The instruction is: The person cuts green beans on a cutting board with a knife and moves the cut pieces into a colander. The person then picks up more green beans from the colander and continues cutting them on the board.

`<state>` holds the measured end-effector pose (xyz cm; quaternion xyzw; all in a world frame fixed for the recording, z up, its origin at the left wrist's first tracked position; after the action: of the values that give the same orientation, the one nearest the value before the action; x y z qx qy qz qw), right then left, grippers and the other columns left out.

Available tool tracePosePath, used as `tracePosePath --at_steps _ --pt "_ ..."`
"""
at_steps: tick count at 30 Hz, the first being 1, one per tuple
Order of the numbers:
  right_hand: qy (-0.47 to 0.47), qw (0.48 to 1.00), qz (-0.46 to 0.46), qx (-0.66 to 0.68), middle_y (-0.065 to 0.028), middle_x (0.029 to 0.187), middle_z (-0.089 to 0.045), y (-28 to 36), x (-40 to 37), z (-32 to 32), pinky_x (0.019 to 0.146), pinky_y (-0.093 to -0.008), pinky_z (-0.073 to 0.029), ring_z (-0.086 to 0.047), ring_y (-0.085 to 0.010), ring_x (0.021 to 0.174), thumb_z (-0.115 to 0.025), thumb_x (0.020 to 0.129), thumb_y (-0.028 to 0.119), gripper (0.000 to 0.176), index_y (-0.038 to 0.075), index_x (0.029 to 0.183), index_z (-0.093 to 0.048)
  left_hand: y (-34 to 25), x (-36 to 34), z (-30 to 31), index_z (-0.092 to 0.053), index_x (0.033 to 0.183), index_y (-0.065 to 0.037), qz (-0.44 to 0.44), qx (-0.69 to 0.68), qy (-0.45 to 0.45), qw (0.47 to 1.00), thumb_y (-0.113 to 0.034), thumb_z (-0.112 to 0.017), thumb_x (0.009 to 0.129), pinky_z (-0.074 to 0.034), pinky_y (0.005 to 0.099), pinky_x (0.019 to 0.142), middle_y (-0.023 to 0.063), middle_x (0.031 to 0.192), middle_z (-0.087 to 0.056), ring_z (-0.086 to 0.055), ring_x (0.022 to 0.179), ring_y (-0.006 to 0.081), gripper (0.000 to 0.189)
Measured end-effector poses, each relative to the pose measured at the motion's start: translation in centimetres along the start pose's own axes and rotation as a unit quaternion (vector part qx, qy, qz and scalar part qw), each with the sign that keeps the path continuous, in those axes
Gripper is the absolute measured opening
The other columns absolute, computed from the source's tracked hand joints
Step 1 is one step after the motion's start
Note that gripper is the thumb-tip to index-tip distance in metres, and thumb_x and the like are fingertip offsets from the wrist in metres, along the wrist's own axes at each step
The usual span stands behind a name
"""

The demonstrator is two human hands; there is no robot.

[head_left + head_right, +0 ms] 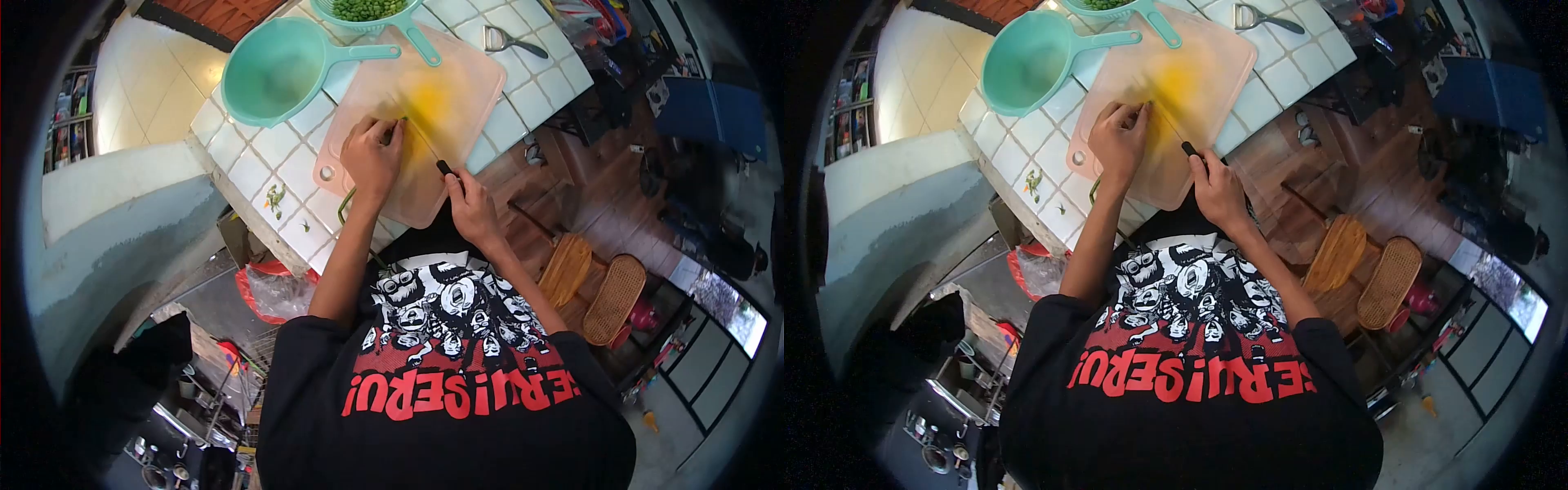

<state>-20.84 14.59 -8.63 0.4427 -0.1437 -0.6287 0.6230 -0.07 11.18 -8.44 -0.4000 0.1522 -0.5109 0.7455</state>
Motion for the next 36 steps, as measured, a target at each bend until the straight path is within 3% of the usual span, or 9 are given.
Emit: tracePosePath --at_steps 2,14,21,23,29,32,36 --pt "-0.002 1.000 0.028 0.007 -0.0269 0.081 -0.067 0.8 -0.1 -0.3 0.072 -0.0565 -0.047 -0.064 -0.0502 0.084 -0.048 0.106 0.032 0.034 0.001 0.108 -0.061 0.1 0.1 0.0 -0.077 0.080 -0.007 0.011 -0.005 -0.011 1.000 -0.020 -0.078 0.084 -0.050 0.0372 0.068 0.0049 0.077 -0.067 -0.066 0.073 0.0248 0.014" --pt "0.028 0.995 0.001 -0.095 -0.0291 0.070 -0.064 2.1 -1.0 -1.3 0.065 -0.0625 -0.047 -0.064 -0.0524 0.074 -0.043 0.108 0.029 0.027 0.003 0.107 -0.051 0.2 0.0 -0.1 -0.075 0.081 -0.005 -0.038 -0.042 -0.033 0.998 -0.012 -0.080 0.078 -0.050 0.0372 0.066 0.0055 0.079 -0.066 -0.064 0.072 0.0256 0.009" --pt "0.036 0.985 -0.022 -0.165 -0.0297 0.070 -0.064 2.2 -0.8 -1.6 0.065 -0.0616 -0.049 -0.064 -0.0525 0.074 -0.044 0.108 0.030 0.028 0.003 0.108 -0.051 0.3 -0.2 0.1 -0.076 0.083 -0.004 -0.039 -0.048 -0.037 0.997 -0.011 -0.080 0.077 -0.050 0.0368 0.066 0.0067 0.078 -0.066 -0.064 0.071 0.0257 0.009" --pt "0.012 0.991 -0.009 -0.135 -0.0292 0.074 -0.064 1.0 -1.7 -1.2 0.066 -0.0617 -0.044 -0.063 -0.0529 0.080 -0.043 0.109 0.028 0.028 0.003 0.114 -0.054 0.4 -0.1 0.3 -0.078 0.084 -0.002 -0.046 -0.050 -0.042 0.997 -0.010 -0.081 0.079 -0.048 0.0324 0.059 0.0065 0.076 -0.068 -0.062 0.063 0.0197 0.010" --pt "-0.003 0.999 -0.011 -0.030 -0.0283 0.071 -0.060 0.7 -1.6 -1.1 0.062 -0.0577 -0.040 -0.061 -0.0525 0.075 -0.044 0.109 0.029 0.030 0.002 0.111 -0.055 1.4 -0.4 -0.2 -0.077 0.083 -0.001 0.006 -0.084 -0.019 0.996 -0.011 -0.081 0.080 -0.049 0.0306 0.059 0.0065 0.075 -0.068 -0.062 0.061 0.0174 0.011" --pt "-0.004 0.999 0.025 -0.047 -0.0279 0.065 -0.061 1.0 -1.5 -1.5 0.059 -0.0585 -0.045 -0.063 -0.0509 0.069 -0.046 0.108 0.029 0.029 0.001 0.105 -0.054 1.2 -0.4 0.0 -0.074 0.079 -0.001 -0.010 -0.091 -0.029 0.995 -0.010 -0.081 0.078 -0.049 0.0353 0.059 0.0077 0.073 -0.064 -0.062 0.062 0.0233 0.011" --pt "-0.008 0.998 0.037 -0.051 -0.0276 0.065 -0.062 1.4 -1.5 -1.2 0.059 -0.0590 -0.045 -0.063 -0.0509 0.068 -0.046 0.108 0.028 0.029 0.001 0.106 -0.054 1.0 -0.3 0.0 -0.076 0.082 0.001 -0.029 -0.081 -0.030 0.996 -0.009 -0.080 0.080 -0.049 0.0307 0.059 0.0071 0.074 -0.067 -0.062 0.061 0.0189 0.011"
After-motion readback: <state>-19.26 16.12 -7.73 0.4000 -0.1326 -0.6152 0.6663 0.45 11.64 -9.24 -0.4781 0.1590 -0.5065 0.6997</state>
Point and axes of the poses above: each hand's wrist, its own x-axis towards the middle knuckle, its own z-axis out of the back of the hand, y = z × x, the point moved 7 cm from there along x, towards the middle knuckle
